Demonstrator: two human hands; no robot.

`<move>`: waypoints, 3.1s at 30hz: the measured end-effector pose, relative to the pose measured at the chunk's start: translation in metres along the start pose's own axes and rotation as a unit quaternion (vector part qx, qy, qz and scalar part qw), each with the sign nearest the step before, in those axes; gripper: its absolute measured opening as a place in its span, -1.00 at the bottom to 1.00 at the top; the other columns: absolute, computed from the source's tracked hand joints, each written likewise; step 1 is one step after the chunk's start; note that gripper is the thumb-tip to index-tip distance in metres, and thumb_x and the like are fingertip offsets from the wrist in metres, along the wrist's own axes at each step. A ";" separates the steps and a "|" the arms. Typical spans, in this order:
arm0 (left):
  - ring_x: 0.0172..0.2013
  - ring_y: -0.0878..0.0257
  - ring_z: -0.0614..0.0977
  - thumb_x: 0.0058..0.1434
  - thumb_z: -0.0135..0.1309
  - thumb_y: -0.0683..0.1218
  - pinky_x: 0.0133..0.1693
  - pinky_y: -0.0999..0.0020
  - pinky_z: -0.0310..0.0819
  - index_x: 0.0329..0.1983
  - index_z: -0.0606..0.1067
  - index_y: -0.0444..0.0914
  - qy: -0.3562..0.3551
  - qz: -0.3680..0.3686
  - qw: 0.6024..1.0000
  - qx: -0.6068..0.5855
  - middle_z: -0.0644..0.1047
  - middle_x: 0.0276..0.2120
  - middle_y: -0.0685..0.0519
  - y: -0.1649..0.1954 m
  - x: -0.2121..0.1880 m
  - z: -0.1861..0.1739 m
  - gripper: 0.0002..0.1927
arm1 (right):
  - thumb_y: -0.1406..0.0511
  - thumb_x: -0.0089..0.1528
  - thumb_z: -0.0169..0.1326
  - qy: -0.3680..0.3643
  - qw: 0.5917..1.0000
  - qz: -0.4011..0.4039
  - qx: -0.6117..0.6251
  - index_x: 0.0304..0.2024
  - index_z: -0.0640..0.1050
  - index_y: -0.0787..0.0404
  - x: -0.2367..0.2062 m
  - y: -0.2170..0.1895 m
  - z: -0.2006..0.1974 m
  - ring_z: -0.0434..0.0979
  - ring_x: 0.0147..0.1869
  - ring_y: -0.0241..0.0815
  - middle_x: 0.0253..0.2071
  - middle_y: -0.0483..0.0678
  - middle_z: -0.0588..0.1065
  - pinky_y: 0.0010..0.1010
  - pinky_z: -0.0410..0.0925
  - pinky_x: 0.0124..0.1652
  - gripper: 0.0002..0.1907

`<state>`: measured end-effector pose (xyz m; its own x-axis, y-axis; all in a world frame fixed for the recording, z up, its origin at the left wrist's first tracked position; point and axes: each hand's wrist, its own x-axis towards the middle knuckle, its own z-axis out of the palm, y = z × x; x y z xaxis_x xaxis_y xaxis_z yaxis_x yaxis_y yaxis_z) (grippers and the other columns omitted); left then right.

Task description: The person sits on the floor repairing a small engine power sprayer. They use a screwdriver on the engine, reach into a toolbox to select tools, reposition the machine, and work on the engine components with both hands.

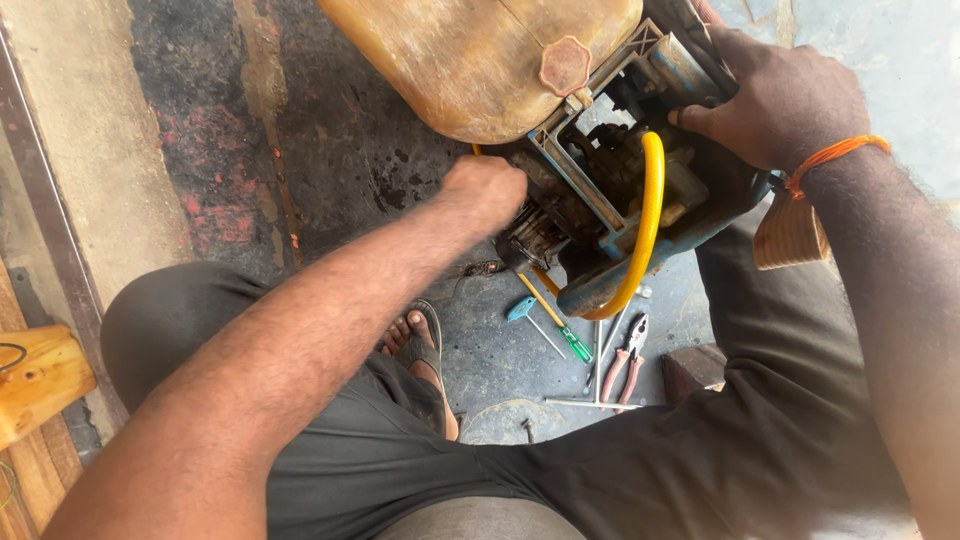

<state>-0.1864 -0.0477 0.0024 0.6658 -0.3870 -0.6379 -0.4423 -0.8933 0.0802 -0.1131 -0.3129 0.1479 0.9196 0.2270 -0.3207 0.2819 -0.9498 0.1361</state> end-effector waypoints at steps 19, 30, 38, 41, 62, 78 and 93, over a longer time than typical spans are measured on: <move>-0.33 0.04 0.73 0.28 0.08 -0.19 -0.35 0.12 0.66 -0.35 0.62 -0.21 0.148 -0.147 0.955 -0.212 0.66 -0.38 -0.12 0.030 -0.033 0.066 -0.86 | -0.17 0.13 0.30 0.033 0.999 -0.008 0.042 0.45 0.43 -0.10 0.001 0.003 0.010 0.63 -0.08 0.27 -0.09 0.15 0.63 0.02 0.45 -0.09 -0.12; -0.35 0.19 0.73 0.34 0.07 -0.14 -0.43 0.24 0.68 -0.21 0.57 -0.28 0.052 -0.124 0.977 -0.164 0.65 -0.33 -0.09 0.019 -0.019 0.038 -0.88 | -0.17 0.16 0.24 0.002 1.000 0.014 0.020 0.47 0.38 -0.14 -0.003 0.012 0.012 0.63 -0.02 0.26 -0.04 0.14 0.63 0.00 0.45 -0.05 -0.13; -0.24 0.12 0.72 0.33 0.07 -0.13 -0.30 0.21 0.68 -0.18 0.60 -0.27 -0.104 -0.114 0.986 -0.063 0.65 -0.22 -0.13 0.052 0.043 0.005 -0.86 | -0.16 0.16 0.25 0.020 0.999 -0.011 0.024 0.43 0.38 -0.12 -0.005 0.010 0.010 0.62 -0.05 0.27 -0.07 0.13 0.62 0.02 0.46 -0.09 -0.16; -0.21 0.10 0.72 0.33 0.06 -0.13 -0.26 0.20 0.68 -0.16 0.61 -0.28 -0.127 -0.112 0.983 -0.076 0.65 -0.19 -0.15 0.049 0.049 0.012 -0.84 | -0.15 0.17 0.25 0.023 1.000 -0.010 0.018 0.53 0.30 -0.20 -0.005 0.011 0.011 0.63 -0.04 0.26 -0.08 0.12 0.63 0.00 0.46 -0.08 -0.09; -0.24 0.14 0.69 0.32 0.12 -0.14 -0.25 0.22 0.68 -0.17 0.61 -0.26 0.047 -0.114 0.977 -0.177 0.64 -0.24 -0.10 0.008 -0.029 0.032 -0.88 | -0.18 0.17 0.26 0.026 1.000 0.007 -0.005 0.44 0.42 -0.03 -0.003 -0.005 0.018 0.64 -0.04 0.23 -0.08 0.16 0.63 -0.01 0.47 -0.08 -0.13; 0.05 0.10 0.67 0.30 0.12 -0.04 0.06 0.20 0.60 -0.01 0.61 -0.17 -0.129 -0.151 0.892 -0.407 0.62 0.05 -0.10 -0.015 0.014 0.061 -0.76 | -0.16 0.15 0.27 0.017 0.999 -0.012 0.039 0.38 0.45 -0.02 -0.005 0.008 0.020 0.62 -0.06 0.29 -0.09 0.16 0.62 0.03 0.47 -0.11 -0.18; -0.03 0.04 0.67 0.29 0.13 -0.12 -0.01 0.16 0.59 -0.06 0.64 -0.21 -0.080 -0.111 0.983 -0.124 0.63 -0.04 -0.10 0.027 0.044 0.054 -0.80 | -0.15 0.16 0.28 0.010 1.000 0.007 0.012 0.46 0.40 -0.08 -0.010 -0.015 0.011 0.63 -0.02 0.25 -0.06 0.17 0.62 -0.01 0.46 -0.06 -0.13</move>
<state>-0.2015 -0.0761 -0.0647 0.6171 -0.1529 -0.7719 -0.1232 -0.9876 0.0972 -0.1297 -0.3031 0.1383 0.9284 0.2182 -0.3007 0.2629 -0.9577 0.1171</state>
